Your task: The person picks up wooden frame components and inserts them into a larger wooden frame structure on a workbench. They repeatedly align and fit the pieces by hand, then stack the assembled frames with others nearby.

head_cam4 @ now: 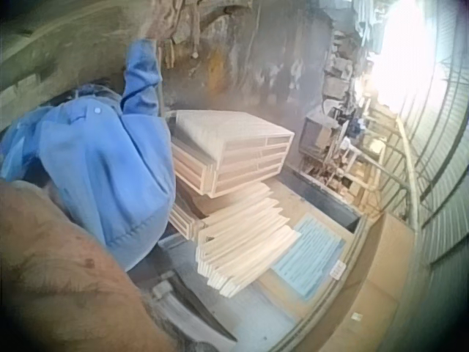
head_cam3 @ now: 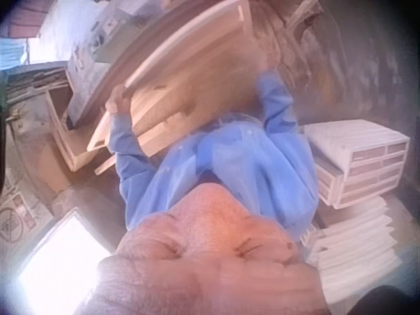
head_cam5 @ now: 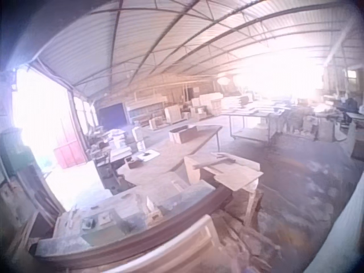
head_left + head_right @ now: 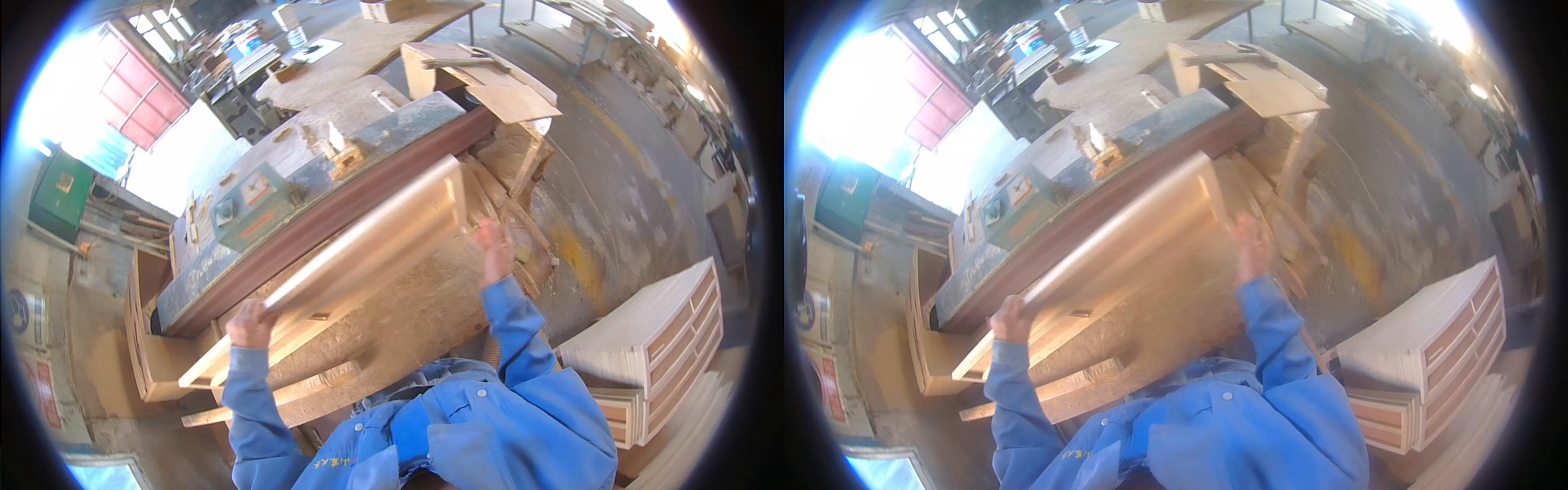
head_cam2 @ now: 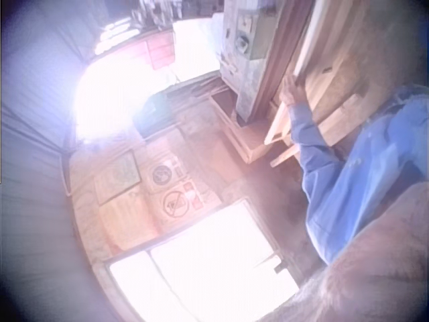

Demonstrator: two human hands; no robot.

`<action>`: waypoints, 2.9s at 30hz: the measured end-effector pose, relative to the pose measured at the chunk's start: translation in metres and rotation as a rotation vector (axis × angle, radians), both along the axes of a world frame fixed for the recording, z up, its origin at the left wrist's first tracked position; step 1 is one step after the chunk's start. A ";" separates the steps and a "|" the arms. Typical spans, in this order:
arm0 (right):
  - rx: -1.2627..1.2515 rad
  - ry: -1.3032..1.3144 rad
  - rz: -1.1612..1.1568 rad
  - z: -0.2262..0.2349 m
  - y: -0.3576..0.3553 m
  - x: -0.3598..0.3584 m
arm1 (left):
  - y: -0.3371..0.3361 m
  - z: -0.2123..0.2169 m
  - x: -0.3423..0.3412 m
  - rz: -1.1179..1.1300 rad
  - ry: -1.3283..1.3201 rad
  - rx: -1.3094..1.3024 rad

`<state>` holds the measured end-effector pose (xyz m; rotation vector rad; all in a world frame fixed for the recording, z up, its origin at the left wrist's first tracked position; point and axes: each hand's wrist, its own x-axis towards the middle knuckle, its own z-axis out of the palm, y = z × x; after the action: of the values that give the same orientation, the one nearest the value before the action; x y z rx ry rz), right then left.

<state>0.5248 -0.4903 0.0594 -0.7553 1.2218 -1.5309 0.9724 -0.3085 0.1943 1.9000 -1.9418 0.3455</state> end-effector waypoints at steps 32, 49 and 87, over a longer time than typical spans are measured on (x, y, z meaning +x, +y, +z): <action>-0.726 1.113 0.647 -0.032 0.053 0.114 | 0.062 -0.198 -0.070 0.214 2.473 -0.443; -0.588 1.175 0.665 -0.074 0.014 0.120 | 0.060 -0.206 -0.036 0.628 2.414 0.293; -0.564 1.805 0.992 -0.090 0.009 0.337 | 0.206 -0.135 0.043 0.146 0.162 0.606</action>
<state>0.8613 -0.4808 -0.0306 -2.8578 1.0306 0.0367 1.0152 -0.1025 0.0593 2.3504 -1.9406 -0.3974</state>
